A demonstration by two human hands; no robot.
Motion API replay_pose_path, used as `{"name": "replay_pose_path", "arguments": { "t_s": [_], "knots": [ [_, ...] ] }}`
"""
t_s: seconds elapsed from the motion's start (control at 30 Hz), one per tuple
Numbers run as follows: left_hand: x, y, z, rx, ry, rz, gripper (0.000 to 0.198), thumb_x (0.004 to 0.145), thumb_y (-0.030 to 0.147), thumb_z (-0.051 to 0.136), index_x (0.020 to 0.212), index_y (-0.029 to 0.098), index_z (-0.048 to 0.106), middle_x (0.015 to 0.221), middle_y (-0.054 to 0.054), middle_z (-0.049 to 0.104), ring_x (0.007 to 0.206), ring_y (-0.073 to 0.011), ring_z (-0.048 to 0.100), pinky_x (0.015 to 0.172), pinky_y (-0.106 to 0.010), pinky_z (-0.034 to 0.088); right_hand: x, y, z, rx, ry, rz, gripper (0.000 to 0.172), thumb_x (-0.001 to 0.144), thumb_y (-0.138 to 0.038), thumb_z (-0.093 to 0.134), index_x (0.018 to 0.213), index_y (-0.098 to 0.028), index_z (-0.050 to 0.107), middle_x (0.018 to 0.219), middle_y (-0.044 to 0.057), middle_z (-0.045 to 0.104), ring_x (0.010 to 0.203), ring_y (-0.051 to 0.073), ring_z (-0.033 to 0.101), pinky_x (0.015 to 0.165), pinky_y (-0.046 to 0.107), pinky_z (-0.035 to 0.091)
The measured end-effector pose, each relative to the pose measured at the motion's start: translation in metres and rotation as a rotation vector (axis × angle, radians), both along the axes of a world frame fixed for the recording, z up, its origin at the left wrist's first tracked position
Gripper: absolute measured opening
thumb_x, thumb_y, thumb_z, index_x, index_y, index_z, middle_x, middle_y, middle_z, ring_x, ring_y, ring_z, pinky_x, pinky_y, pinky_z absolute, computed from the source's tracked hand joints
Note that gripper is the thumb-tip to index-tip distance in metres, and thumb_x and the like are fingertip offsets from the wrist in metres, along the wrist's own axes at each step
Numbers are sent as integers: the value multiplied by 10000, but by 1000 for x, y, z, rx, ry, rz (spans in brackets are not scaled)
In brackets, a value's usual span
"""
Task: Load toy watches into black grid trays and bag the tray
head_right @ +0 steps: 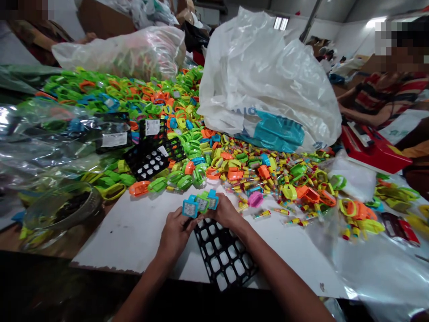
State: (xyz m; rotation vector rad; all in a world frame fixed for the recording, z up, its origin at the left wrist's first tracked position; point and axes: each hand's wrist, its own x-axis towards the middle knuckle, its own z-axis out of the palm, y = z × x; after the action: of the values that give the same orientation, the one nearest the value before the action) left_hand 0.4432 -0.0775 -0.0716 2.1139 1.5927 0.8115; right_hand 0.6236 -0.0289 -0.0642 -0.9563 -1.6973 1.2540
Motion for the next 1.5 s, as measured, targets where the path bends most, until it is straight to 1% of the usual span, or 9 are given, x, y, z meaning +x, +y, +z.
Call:
{"name": "replay_pose_path", "arguments": {
  "t_s": [0.3,0.5,0.67,0.8,1.07,1.17,1.27,1.37,1.5],
  "knots": [
    [2,-1,-6,0,-6,49,144,862,267,563,780,212,668,850,-41,607,838,-212,511,756,-329,441,2,-2,-6,1,-53,-3,289,726,-317,744,994,-221,697,892,-7,706,800,196,643,774,312,523],
    [-2,4,-7,-11,-16,54,155,860,322,561,821,238,685,891,-37,619,849,-220,529,765,-342,455,18,-19,15,155,-279,-125,292,774,-263,715,1060,-230,661,1031,28,666,993,217,588,887,347,467],
    [-3,6,-13,21,-5,100,248,871,429,525,833,251,693,917,-45,629,854,-235,538,771,-362,459,80,-16,38,269,-444,-619,158,893,-236,536,989,-213,659,986,43,671,906,186,609,822,306,470],
    [-3,8,-12,7,-2,119,261,870,433,514,835,247,692,903,-50,627,860,-247,538,792,-382,457,142,10,39,148,-1102,-980,167,903,-257,532,988,-155,633,1003,105,648,932,219,603,788,306,440],
    [-4,6,-3,-87,-41,94,215,866,360,524,795,219,671,936,-62,625,888,-240,552,834,-389,452,153,26,23,50,-1341,-897,186,857,-160,579,1027,-88,599,1024,194,635,922,278,619,728,329,415],
    [-3,5,0,-95,-67,85,211,868,356,524,798,218,668,936,-59,623,907,-238,556,838,-383,452,146,11,31,71,-1204,-899,145,877,-211,552,993,-136,597,983,146,660,891,258,623,722,323,429],
    [-2,5,1,-98,-54,98,198,867,354,529,859,227,679,961,-60,624,937,-249,549,846,-393,447,117,-7,33,39,-662,-781,186,855,-328,564,959,-176,587,839,71,673,746,220,624,660,311,464],
    [-1,6,0,-93,-30,92,202,873,345,525,892,220,683,957,-65,627,927,-252,554,855,-409,438,65,-19,20,-120,-120,-475,249,810,-401,587,938,-187,590,800,35,670,668,189,617,635,307,505],
    [0,6,-2,-60,-20,80,188,874,330,531,877,217,682,944,-64,625,907,-240,563,848,-396,440,18,-20,-5,-182,62,-379,144,753,-294,603,858,-196,601,746,4,665,673,174,614,672,298,511]
  ]
}}
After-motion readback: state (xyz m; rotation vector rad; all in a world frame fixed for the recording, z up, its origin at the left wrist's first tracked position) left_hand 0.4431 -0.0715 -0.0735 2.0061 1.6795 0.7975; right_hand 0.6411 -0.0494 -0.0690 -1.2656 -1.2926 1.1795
